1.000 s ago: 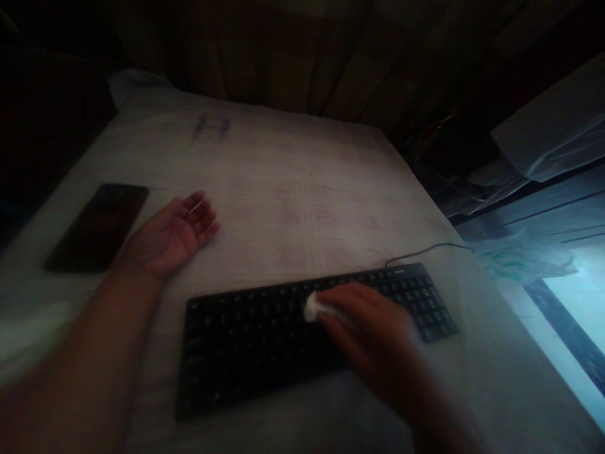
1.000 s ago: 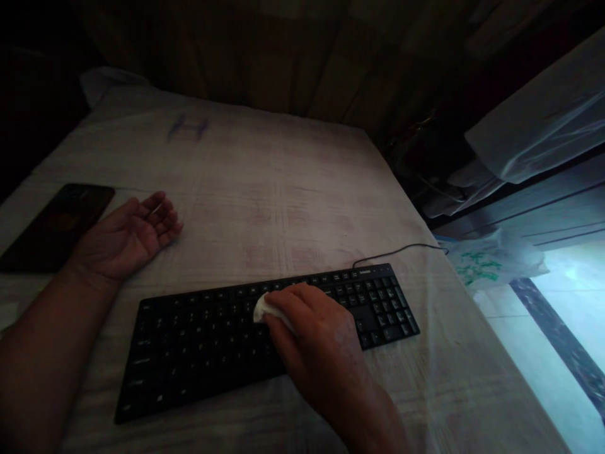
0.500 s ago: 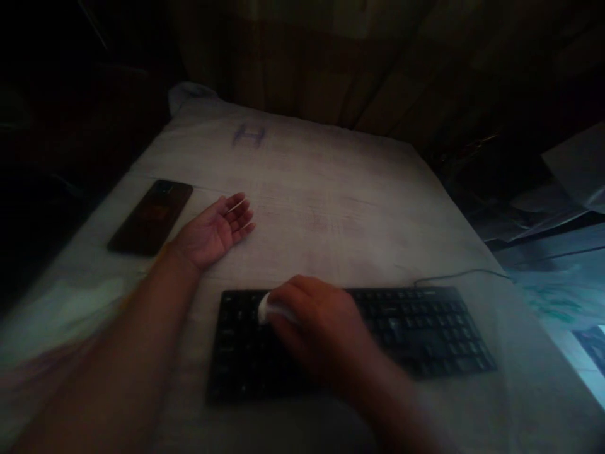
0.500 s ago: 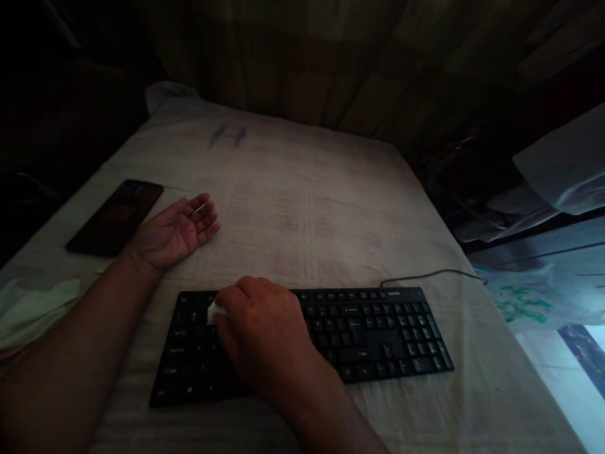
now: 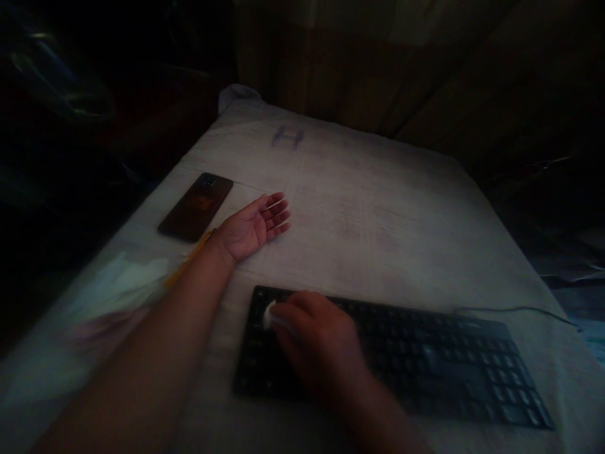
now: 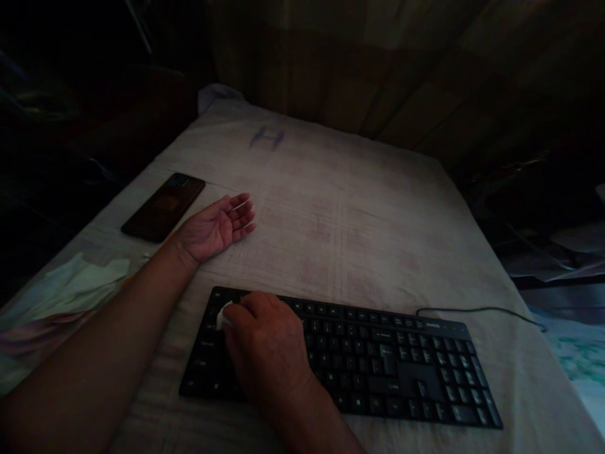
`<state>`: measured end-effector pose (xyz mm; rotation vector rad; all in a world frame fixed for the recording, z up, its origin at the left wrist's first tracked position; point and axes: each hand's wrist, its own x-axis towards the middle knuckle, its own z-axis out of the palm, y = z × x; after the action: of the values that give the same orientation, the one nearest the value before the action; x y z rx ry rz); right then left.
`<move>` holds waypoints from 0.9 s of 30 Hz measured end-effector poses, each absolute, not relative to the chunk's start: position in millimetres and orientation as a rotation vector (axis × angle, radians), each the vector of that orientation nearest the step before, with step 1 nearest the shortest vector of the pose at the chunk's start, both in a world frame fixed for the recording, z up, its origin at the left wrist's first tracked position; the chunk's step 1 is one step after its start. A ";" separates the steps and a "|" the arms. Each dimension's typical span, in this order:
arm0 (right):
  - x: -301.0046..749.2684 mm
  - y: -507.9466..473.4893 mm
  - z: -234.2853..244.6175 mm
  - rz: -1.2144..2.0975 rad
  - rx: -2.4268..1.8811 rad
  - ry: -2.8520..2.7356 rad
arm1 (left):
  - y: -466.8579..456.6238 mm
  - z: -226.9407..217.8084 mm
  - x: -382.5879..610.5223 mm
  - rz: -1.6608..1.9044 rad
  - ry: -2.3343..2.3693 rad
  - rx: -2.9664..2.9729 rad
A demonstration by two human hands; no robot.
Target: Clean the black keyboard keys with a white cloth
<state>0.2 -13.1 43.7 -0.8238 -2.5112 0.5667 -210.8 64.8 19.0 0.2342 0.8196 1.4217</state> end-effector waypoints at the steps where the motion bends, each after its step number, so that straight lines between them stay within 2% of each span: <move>1: 2.2 -12.0 45.3 0.586 -0.838 -2.541 | 64.9 18.6 -210.9 1.422 0.813 0.234; 11: 17.9 -4.5 58.8 0.617 -0.994 -2.738 | 64.5 18.1 -211.2 1.422 0.785 0.227; 16: 11.8 -9.4 57.4 0.653 -0.868 -2.591 | 64.8 17.0 -211.7 1.416 0.779 0.233; 22: -8.9 -21.1 42.5 0.408 -0.775 -2.506 | 64.8 15.2 -212.6 1.413 0.763 0.241; 27: -6.7 -18.9 46.4 0.413 -0.824 -2.604 | 64.9 15.8 -212.3 1.413 0.771 0.231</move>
<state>-6.7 -18.9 46.4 -0.8236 -2.6035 0.4126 -212.3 64.9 15.8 0.2309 0.7709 1.4131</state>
